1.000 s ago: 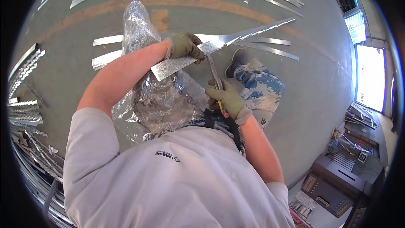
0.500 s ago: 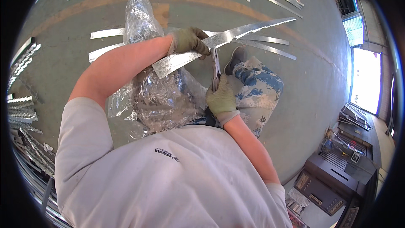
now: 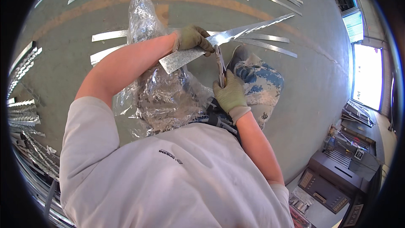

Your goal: The person sits on the floor and uses tin snips to cut a long metal strip into shorter pieces. They hold the strip with one hand and cut with the other, placing cut pieces aside on the floor.

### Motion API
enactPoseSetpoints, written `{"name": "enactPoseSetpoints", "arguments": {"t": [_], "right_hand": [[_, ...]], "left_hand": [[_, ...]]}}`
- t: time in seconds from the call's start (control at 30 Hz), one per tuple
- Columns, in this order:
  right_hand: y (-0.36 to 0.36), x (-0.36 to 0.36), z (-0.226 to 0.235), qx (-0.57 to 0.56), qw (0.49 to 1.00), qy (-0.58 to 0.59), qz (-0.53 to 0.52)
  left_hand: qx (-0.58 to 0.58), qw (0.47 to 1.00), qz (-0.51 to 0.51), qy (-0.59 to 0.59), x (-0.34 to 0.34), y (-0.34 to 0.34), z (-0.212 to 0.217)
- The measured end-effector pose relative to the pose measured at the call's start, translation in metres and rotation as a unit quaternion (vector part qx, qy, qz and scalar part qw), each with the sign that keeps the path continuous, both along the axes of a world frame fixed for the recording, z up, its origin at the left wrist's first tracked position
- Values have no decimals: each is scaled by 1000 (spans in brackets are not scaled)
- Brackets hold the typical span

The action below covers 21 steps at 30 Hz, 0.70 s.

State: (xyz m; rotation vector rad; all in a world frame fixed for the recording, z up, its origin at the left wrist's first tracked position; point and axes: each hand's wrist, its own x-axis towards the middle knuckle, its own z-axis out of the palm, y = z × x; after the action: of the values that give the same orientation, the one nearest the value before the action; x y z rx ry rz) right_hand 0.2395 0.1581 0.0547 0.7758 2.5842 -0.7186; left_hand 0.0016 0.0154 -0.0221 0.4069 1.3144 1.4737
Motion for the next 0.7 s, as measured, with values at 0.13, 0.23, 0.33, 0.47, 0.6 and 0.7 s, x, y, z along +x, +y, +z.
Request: {"name": "enactPoseSetpoints", "arguments": {"t": [0.13,0.23,0.33,0.47,0.6,0.7], "right_hand": [[-2,5,-11,12,1000,16,2],[0,4,-14,-23,1000,4,-4],[-2,4,-11,-59,998,19,-27],[-2,2,-1,-70,995,45,-48],[5,4,-8,-70,992,79,-68],[19,5,-26,-83,989,87,-84]], "left_hand": [[-12,1000,-11,21,2,-10,16],[-19,999,-15,21,4,-13,26],[-44,999,-18,22,5,-12,35],[-27,999,-11,-25,1,-10,31],[17,996,-5,-92,0,-13,29],[50,996,-27,-66,1,-19,38]]}}
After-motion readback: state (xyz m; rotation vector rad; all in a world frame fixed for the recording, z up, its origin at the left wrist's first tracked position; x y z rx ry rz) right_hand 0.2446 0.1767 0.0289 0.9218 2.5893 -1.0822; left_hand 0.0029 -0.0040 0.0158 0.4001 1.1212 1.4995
